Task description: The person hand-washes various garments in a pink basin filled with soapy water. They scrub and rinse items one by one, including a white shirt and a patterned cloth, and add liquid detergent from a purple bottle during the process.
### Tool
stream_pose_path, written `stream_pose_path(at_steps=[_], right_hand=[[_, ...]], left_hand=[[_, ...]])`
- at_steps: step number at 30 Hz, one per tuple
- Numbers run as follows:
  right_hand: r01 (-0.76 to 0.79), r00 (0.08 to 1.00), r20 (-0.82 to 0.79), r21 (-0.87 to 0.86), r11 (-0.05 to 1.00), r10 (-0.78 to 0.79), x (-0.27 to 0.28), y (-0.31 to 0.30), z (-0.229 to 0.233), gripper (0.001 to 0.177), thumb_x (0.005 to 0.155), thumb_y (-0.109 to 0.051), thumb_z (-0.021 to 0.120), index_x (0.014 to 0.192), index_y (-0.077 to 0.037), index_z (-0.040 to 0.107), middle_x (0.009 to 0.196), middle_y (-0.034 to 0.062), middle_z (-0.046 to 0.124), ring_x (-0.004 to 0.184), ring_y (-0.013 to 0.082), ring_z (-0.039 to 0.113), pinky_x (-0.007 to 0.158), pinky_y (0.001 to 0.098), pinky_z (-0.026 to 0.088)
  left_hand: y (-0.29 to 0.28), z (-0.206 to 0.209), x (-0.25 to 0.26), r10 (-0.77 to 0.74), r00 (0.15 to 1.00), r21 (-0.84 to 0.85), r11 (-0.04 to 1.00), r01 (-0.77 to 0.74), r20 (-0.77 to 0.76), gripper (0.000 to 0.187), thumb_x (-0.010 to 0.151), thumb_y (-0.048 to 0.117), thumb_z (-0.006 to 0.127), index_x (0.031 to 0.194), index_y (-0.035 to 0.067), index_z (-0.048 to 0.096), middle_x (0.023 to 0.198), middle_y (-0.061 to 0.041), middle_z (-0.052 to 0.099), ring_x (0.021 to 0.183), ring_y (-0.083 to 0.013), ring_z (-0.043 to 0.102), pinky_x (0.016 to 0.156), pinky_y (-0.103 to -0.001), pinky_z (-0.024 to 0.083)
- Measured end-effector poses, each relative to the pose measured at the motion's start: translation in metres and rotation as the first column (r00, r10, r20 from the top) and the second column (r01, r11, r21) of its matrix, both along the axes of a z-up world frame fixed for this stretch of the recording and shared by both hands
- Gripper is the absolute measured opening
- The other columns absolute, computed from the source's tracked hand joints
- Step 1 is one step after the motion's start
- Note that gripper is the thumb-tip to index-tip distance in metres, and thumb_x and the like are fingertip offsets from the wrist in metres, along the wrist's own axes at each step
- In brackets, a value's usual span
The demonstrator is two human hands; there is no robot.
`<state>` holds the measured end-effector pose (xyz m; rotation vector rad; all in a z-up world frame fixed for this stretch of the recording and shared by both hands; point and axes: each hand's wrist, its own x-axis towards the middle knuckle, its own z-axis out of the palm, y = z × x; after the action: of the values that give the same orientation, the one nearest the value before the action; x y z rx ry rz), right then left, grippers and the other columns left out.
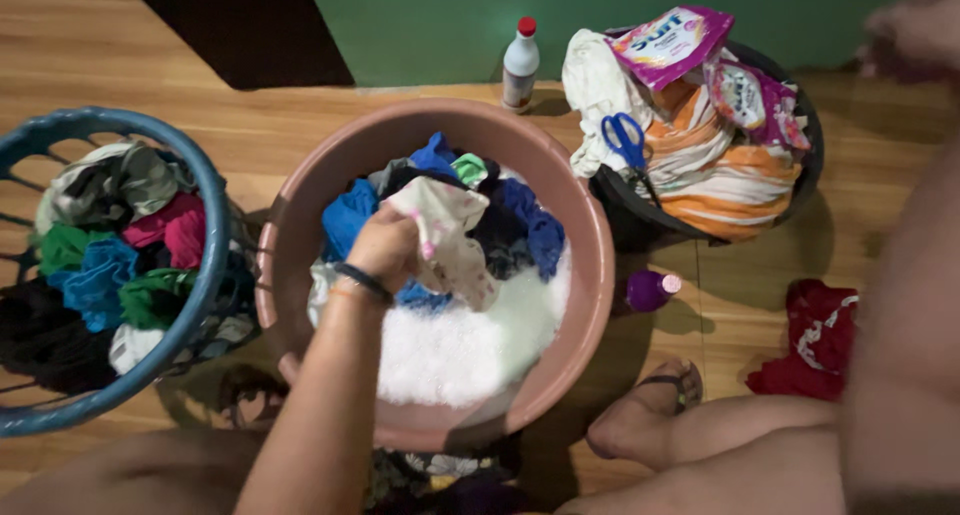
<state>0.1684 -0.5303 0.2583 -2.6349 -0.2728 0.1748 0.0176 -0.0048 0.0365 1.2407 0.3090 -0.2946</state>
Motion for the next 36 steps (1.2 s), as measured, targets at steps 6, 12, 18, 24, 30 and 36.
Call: stream_pose_path(at_steps=[6,12,18,24,30,36], right_hand=[[-0.264,0.907,-0.183,0.453,0.852,0.379,-0.084,0.137,0.001,0.063,0.078,-0.032,0.082,0.135,-0.011,0.066,0.129,0.0107,0.074,0.117,0.0196,0.07,0.103,0.0356,0.053],[-0.312,0.876,-0.054,0.694,0.649,0.479,-0.112,0.296,-0.153,0.083,0.077,-0.022,0.09,0.148,-0.01,0.05,0.142,0.0094,0.059,0.13,0.0213,0.055,0.111,0.0383,0.045],[0.015,0.903,-0.259,0.816,0.578,0.343,-0.109,0.307,-0.281,0.063,0.077,-0.019,0.09,0.131,-0.004,0.061,0.116,0.006,0.069,0.106,0.0173,0.065,0.09,0.0366,0.057],[0.404,0.901,-0.345,0.889,-0.216,0.264,-0.146,0.338,-0.246,0.056,0.077,-0.021,0.083,0.127,-0.017,0.059,0.112,0.0065,0.072,0.099,0.0226,0.071,0.085,0.0416,0.06],[-0.359,0.891,0.449,0.788,0.499,-0.068,-0.214,0.416,-0.279,0.029,0.094,-0.001,0.07,0.121,-0.005,0.064,0.116,0.009,0.072,0.109,0.0197,0.07,0.099,0.0381,0.058],[0.394,0.88,-0.181,0.794,0.462,-0.439,-0.157,0.384,-0.328,0.012,0.088,-0.018,0.074,0.092,-0.007,0.076,0.089,0.0049,0.078,0.076,0.0135,0.067,0.068,0.0312,0.056]], left_hand=[[-0.001,-0.001,0.001,-0.081,0.962,0.034,0.997,0.075,0.261,0.014,0.093,0.007,0.06,0.105,0.003,0.064,0.096,-0.003,0.069,0.086,-0.0143,0.066,0.073,-0.033,0.058],[-0.012,0.081,-0.01,-0.079,0.991,-0.05,0.995,0.085,0.111,0.019,0.097,0.02,0.062,0.102,0.004,0.071,0.099,-0.008,0.07,0.087,-0.0202,0.066,0.074,-0.035,0.055],[0.029,0.094,-0.032,0.065,0.977,-0.396,0.918,0.023,0.205,0.028,0.106,0.023,0.056,0.118,-0.001,0.06,0.117,-0.015,0.069,0.107,-0.0289,0.069,0.096,-0.046,0.058],[0.0,-0.023,-0.03,-0.087,0.994,-0.563,0.825,0.038,-0.061,0.045,0.103,0.029,0.043,0.139,0.007,0.057,0.131,-0.013,0.067,0.115,-0.0286,0.067,0.101,-0.047,0.055],[-0.013,-0.12,-0.012,0.173,0.938,-0.38,0.88,-0.284,-0.301,0.037,0.101,0.034,0.049,0.122,0.006,0.062,0.111,-0.011,0.068,0.097,-0.0265,0.066,0.087,-0.042,0.053],[-0.058,-0.111,-0.032,0.283,0.921,-0.199,0.919,-0.34,-0.268,0.028,0.098,0.033,0.06,0.1,0.006,0.068,0.091,-0.007,0.067,0.08,-0.0227,0.063,0.071,-0.039,0.051]])
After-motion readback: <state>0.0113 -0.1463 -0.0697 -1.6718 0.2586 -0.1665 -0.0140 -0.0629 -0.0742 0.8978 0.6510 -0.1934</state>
